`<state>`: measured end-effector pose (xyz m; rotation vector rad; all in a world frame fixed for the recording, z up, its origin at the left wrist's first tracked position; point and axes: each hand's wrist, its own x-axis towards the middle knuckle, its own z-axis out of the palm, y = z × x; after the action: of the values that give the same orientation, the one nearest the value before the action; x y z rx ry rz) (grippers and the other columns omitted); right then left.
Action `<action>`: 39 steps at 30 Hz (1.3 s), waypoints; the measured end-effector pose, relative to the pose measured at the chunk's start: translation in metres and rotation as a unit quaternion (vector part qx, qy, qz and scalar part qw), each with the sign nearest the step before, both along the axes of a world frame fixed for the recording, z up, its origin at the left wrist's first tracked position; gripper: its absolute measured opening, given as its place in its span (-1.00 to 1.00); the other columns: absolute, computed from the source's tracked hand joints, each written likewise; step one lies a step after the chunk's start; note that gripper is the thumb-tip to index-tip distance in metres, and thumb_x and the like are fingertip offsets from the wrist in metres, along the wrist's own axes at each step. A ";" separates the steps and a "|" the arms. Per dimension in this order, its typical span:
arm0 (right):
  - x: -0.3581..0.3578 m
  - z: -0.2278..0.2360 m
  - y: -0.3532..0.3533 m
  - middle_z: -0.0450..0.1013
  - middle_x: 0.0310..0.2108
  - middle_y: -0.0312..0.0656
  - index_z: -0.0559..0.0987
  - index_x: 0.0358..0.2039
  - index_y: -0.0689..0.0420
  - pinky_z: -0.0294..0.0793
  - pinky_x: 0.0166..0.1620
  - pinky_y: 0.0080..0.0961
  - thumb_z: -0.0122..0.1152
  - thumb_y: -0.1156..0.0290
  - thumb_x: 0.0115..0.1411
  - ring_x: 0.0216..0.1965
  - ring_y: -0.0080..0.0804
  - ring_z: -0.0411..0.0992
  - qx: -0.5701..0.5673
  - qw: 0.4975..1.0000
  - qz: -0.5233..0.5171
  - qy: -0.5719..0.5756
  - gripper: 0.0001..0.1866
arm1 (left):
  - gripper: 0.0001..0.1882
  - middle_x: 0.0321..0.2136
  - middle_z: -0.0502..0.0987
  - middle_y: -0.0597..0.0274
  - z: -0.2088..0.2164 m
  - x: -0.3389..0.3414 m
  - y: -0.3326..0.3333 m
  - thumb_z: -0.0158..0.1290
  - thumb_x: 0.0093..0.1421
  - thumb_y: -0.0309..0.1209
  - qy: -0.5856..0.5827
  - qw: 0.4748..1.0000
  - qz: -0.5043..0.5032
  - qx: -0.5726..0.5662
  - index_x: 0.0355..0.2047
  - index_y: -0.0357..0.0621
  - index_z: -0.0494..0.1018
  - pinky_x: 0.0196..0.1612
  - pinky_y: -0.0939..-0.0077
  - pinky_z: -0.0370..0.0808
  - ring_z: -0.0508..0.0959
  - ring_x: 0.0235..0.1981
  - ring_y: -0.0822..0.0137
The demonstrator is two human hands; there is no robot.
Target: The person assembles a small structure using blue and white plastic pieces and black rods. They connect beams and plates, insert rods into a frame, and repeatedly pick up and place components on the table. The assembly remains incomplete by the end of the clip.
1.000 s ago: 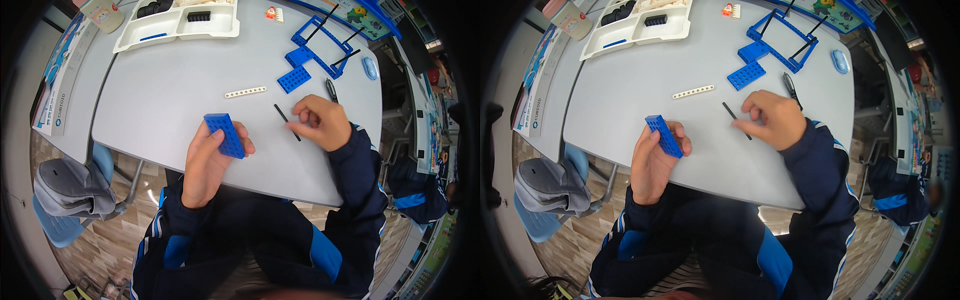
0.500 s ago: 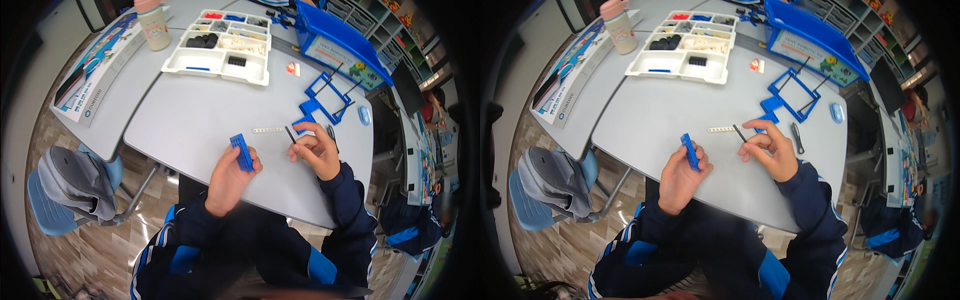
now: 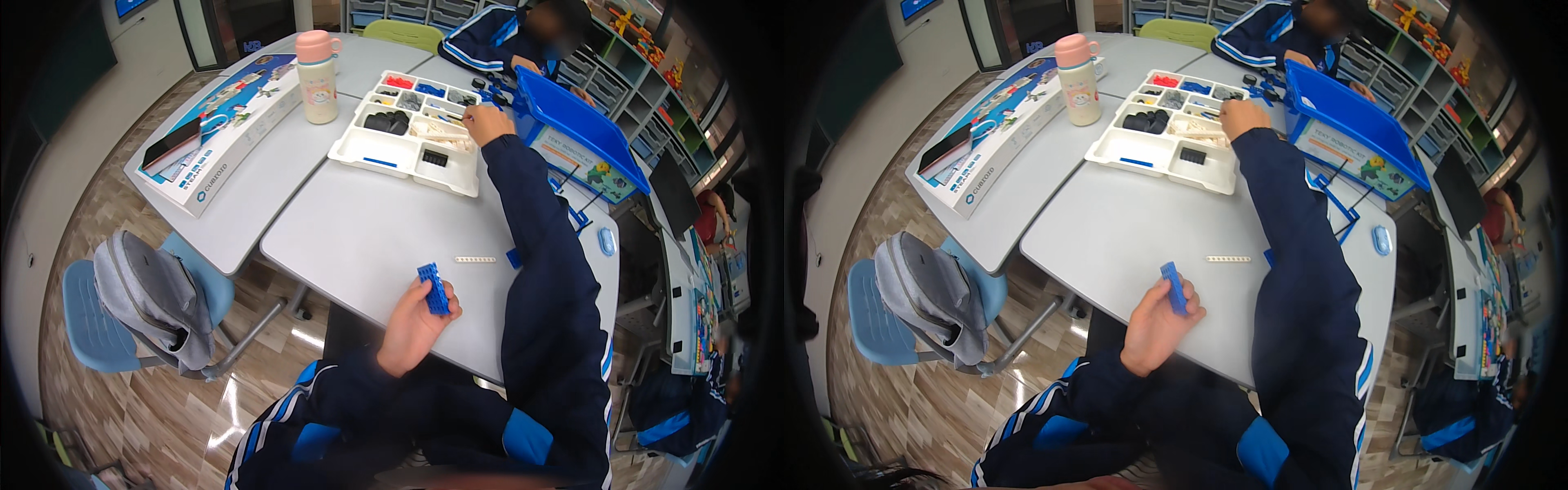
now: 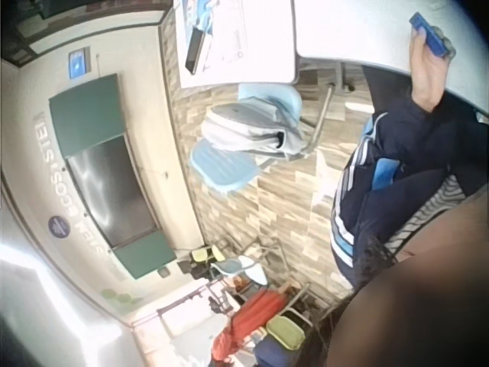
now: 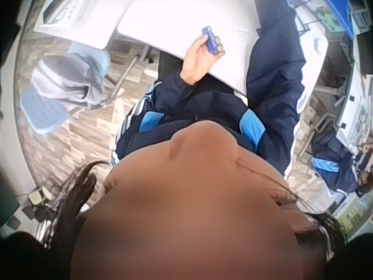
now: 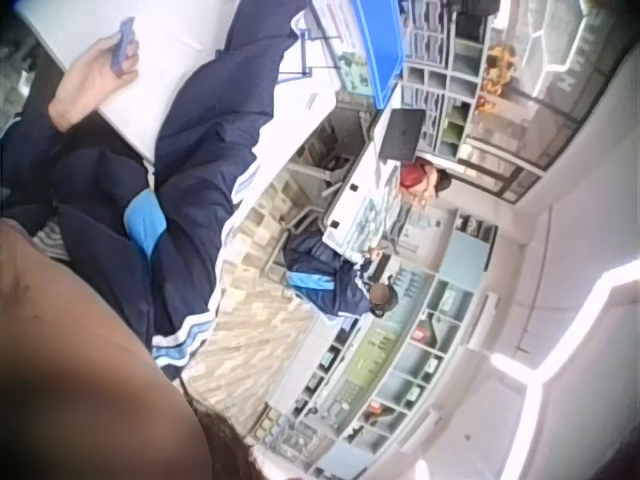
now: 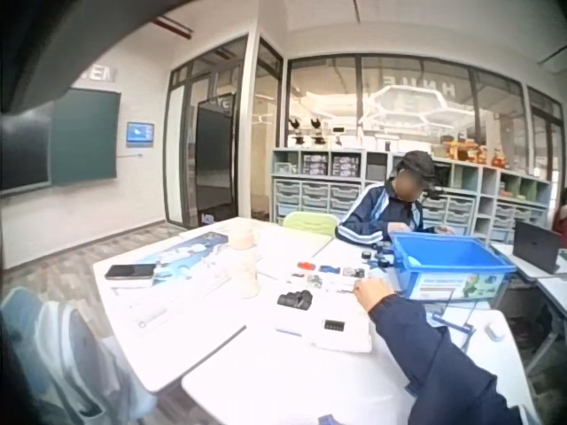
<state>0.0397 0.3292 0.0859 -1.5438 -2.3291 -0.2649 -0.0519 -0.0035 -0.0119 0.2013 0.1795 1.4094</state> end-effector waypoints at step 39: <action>-0.007 -0.016 0.097 0.62 -0.29 -0.18 0.72 -0.25 -0.12 0.56 -0.15 -0.28 0.36 0.19 0.02 -0.21 -0.20 0.58 -0.042 0.996 0.045 -0.071 -0.75 | -0.78 -0.35 0.42 0.19 -0.002 -0.003 -0.003 -0.10 0.36 -0.22 0.009 0.998 -0.019 0.058 -0.20 -0.11 0.32 -0.19 0.36 0.28 0.39 -0.34 0.29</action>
<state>0.0327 0.4258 0.0696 -1.4981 -2.5427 -0.2658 -0.0550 -0.0069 -0.0136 0.3124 0.1085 1.3816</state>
